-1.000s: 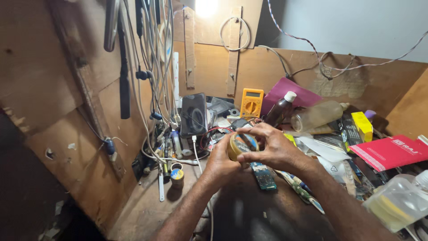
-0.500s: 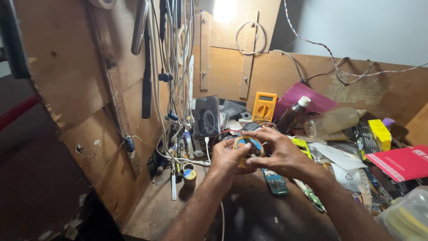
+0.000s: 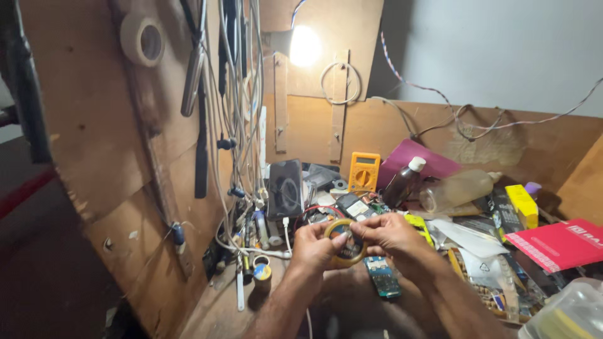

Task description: The person handles a small blue circuit board on a cluttered workbench, repeatedly picking it up, turning it over, and inspecting it. They also handle a small yellow device and a roll of tape, moving items aside to access the board. The person uses a multimeter probe to touch points on the board and continues to manipulate the board and nearby components throughout the clip.

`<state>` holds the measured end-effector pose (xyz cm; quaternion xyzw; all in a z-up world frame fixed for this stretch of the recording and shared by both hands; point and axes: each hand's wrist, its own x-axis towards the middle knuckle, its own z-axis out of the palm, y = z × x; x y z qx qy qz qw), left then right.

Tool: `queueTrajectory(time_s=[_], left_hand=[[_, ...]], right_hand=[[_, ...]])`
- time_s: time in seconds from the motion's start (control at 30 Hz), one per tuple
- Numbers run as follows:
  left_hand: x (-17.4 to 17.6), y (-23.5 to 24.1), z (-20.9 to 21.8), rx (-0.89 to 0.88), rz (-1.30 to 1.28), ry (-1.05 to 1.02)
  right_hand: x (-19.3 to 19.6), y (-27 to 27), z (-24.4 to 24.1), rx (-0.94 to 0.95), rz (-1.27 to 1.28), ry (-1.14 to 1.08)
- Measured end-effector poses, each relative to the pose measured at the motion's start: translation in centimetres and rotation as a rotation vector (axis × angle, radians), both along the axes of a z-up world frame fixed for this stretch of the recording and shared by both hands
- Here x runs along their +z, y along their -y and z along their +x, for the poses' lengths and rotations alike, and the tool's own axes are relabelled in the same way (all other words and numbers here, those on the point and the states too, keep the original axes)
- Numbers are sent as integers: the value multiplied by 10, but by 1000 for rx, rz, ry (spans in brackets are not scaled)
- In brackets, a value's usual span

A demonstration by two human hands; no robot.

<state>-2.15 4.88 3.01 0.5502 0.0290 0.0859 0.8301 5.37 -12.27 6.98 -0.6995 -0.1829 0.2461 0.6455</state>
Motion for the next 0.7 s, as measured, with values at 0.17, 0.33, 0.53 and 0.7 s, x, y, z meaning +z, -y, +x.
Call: queueTrajectory(time_s=[0.17,0.33,0.53,0.7], left_hand=[[3,-4,-3,-9,1,-81],[6,-4,3,17,120,-152],[9,0,-1,224,889,557],[27,11,-4,296,1126,405]], right_hand=[[-14,4,4,-36,48,-32],[-35,5,19,-22,165,-85],[-53,16,27,-216,66,-95],[-50,13,29,-306,27,1]])
